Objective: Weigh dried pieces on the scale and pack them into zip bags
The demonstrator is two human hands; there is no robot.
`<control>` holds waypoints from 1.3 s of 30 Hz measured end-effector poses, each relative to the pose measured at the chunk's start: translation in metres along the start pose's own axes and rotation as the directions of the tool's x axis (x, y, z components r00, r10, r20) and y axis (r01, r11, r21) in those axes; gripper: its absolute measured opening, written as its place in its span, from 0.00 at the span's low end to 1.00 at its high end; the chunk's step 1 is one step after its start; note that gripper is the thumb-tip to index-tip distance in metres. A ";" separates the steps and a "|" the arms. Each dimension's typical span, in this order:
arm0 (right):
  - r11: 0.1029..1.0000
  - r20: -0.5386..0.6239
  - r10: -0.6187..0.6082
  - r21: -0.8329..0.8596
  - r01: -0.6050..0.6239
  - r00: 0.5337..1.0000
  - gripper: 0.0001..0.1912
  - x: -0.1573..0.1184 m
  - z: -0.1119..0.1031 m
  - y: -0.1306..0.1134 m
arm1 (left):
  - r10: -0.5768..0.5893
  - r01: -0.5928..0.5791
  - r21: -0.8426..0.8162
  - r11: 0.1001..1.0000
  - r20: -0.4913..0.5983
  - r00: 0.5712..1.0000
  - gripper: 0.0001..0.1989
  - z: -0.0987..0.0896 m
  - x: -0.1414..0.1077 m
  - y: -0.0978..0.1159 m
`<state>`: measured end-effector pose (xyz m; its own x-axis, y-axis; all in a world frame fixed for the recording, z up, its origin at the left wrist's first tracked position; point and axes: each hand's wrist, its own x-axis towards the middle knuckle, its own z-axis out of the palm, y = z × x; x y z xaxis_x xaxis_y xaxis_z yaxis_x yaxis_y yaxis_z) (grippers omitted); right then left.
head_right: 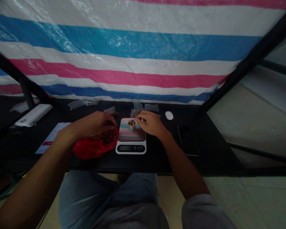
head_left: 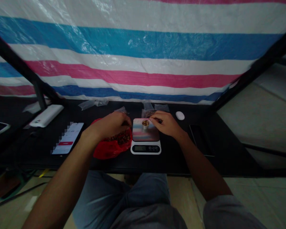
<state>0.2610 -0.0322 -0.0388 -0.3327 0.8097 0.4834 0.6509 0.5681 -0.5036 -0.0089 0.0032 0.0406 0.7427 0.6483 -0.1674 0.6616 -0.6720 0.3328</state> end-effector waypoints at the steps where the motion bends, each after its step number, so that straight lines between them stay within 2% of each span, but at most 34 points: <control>1: 1.000 0.000 0.001 -0.001 -0.001 1.000 0.12 0.000 0.000 0.000 | 0.012 -0.012 0.007 1.000 -0.013 1.000 0.13 -0.003 0.005 0.005; 4: 1.000 0.003 0.016 -0.011 -0.016 1.000 0.12 0.000 -0.001 -0.001 | 0.072 -0.072 0.014 0.997 -0.047 0.996 0.14 -0.006 0.023 0.015; 8: 1.000 0.009 0.024 -0.002 -0.024 1.000 0.12 0.000 -0.001 -0.003 | 0.172 -0.175 -0.028 0.984 -0.075 0.982 0.12 -0.001 0.047 0.019; 12: 0.999 0.043 -0.002 0.037 0.001 0.999 0.09 0.000 -0.003 -0.006 | 0.181 -0.182 -0.015 0.983 -0.035 0.983 0.13 0.006 0.061 0.020; 16: 0.999 0.079 -0.013 0.047 0.009 0.997 0.06 -0.001 -0.003 -0.006 | 0.171 -0.170 0.035 0.985 -0.031 0.985 0.13 0.009 0.061 0.020; 22: 0.999 0.072 -0.020 0.039 0.017 0.997 0.07 -0.002 -0.002 -0.006 | 0.163 -0.168 -0.094 0.981 -0.057 0.985 0.12 0.006 0.058 0.022; 27: 0.998 0.091 0.045 0.036 -0.048 0.995 0.08 -0.002 -0.006 -0.002 | 0.160 -0.170 -0.136 0.976 -0.087 0.983 0.12 0.008 0.059 0.023; 31: 0.995 0.094 0.098 -0.030 -0.095 0.991 0.04 -0.003 -0.007 0.004 | 0.184 -0.204 -0.161 0.966 -0.128 0.975 0.14 0.012 0.061 0.024; 36: 0.997 0.176 0.058 -0.059 -0.049 0.983 0.03 -0.002 0.001 0.011 | 0.197 -0.223 -0.206 0.953 -0.140 0.970 0.14 0.016 0.061 0.025; 39: 0.998 0.186 0.052 -0.048 -0.044 0.981 0.06 -0.001 0.002 0.011 | 0.190 -0.219 -0.232 0.948 -0.142 0.971 0.14 0.018 0.060 0.024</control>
<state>0.2673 -0.0264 -0.0469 -0.4191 0.8515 0.3151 0.6970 0.5242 -0.4894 0.0532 0.0196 0.0223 0.8327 0.5528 0.0325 0.4399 -0.6959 0.5677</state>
